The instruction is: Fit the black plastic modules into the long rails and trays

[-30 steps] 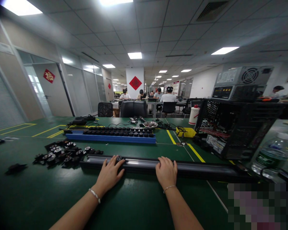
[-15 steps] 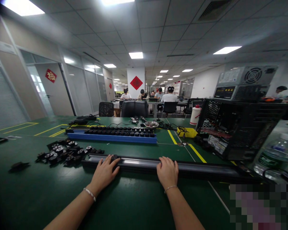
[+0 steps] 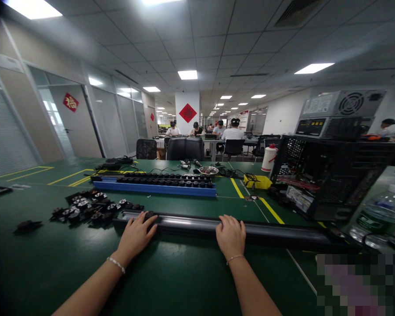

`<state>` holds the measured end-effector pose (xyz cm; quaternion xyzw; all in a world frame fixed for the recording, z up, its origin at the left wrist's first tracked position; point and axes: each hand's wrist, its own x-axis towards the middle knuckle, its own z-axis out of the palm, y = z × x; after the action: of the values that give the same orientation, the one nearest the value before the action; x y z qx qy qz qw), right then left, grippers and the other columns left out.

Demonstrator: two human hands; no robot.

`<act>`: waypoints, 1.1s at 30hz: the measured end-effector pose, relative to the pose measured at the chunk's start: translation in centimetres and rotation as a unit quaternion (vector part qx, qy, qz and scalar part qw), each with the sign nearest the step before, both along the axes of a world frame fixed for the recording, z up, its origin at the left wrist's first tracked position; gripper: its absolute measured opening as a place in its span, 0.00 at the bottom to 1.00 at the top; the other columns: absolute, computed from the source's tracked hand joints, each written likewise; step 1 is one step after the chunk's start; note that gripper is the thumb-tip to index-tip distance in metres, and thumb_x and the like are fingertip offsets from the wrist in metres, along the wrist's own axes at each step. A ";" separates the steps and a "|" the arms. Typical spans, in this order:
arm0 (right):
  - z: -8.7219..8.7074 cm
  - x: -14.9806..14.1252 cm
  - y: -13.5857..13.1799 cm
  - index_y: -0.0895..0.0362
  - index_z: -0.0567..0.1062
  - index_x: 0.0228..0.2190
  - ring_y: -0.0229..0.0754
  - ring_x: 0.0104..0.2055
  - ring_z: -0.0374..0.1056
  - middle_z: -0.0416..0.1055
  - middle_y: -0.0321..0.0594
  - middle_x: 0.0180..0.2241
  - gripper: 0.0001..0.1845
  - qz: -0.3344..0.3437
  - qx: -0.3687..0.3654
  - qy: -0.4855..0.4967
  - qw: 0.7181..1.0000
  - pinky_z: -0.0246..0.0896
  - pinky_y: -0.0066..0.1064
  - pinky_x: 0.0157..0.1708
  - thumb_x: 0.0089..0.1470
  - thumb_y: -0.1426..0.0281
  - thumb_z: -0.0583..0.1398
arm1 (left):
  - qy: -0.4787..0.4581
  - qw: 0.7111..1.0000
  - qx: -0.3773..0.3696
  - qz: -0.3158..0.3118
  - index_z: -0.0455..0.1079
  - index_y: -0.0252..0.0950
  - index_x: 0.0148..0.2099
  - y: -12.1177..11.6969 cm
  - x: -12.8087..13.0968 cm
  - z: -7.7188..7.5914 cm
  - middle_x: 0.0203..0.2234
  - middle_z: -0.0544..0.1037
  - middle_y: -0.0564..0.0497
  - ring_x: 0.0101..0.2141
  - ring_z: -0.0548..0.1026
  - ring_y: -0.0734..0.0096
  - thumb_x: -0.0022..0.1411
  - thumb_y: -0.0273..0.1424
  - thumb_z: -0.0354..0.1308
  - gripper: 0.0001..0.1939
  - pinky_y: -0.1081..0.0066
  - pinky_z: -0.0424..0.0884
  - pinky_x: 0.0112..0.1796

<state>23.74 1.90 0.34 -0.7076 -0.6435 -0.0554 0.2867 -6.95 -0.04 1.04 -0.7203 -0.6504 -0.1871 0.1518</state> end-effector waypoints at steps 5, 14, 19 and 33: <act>-0.1 0.0 0.0 0.54 0.73 0.43 0.43 0.54 0.58 0.69 0.40 0.49 0.22 0.002 0.003 0.003 1.000 0.36 0.44 0.57 0.52 0.68 0.46 | 0.002 1.000 -0.002 0.016 0.67 0.45 0.53 0.2 -1.0 0.0 0.52 0.70 0.43 0.54 0.64 0.55 0.63 0.41 0.44 0.20 0.53 0.57 0.52; -0.3 0.1 0.2 0.54 0.73 0.42 0.43 0.53 0.59 0.69 0.40 0.48 0.21 0.002 0.013 0.000 1.000 0.36 0.43 0.57 0.52 0.69 0.47 | 0.013 0.998 -0.007 0.054 0.68 0.45 0.52 0.5 -2.8 0.0 0.51 0.70 0.42 0.54 0.65 0.55 0.63 0.41 0.41 0.21 0.53 0.59 0.51; -0.2 0.1 0.1 0.54 0.73 0.43 0.43 0.54 0.58 0.69 0.41 0.49 0.21 0.002 0.008 0.000 1.000 0.36 0.44 0.57 0.52 0.68 0.46 | 0.014 0.997 -0.009 0.072 0.68 0.44 0.52 0.7 -3.8 0.1 0.50 0.70 0.41 0.52 0.66 0.55 0.64 0.41 0.40 0.22 0.55 0.61 0.49; 0.0 0.1 0.0 0.54 0.73 0.43 0.43 0.54 0.58 0.69 0.40 0.49 0.21 0.004 0.000 0.011 1.000 0.36 0.44 0.57 0.52 0.68 0.46 | 0.004 0.994 -0.017 0.104 0.68 0.43 0.53 1.0 -5.6 0.0 0.50 0.70 0.41 0.52 0.66 0.57 0.65 0.39 0.36 0.23 0.54 0.62 0.49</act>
<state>23.86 1.92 0.36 -0.7057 -0.6429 -0.0461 0.2942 -12.57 0.92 1.00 -0.6518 -0.7246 -0.1561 0.1605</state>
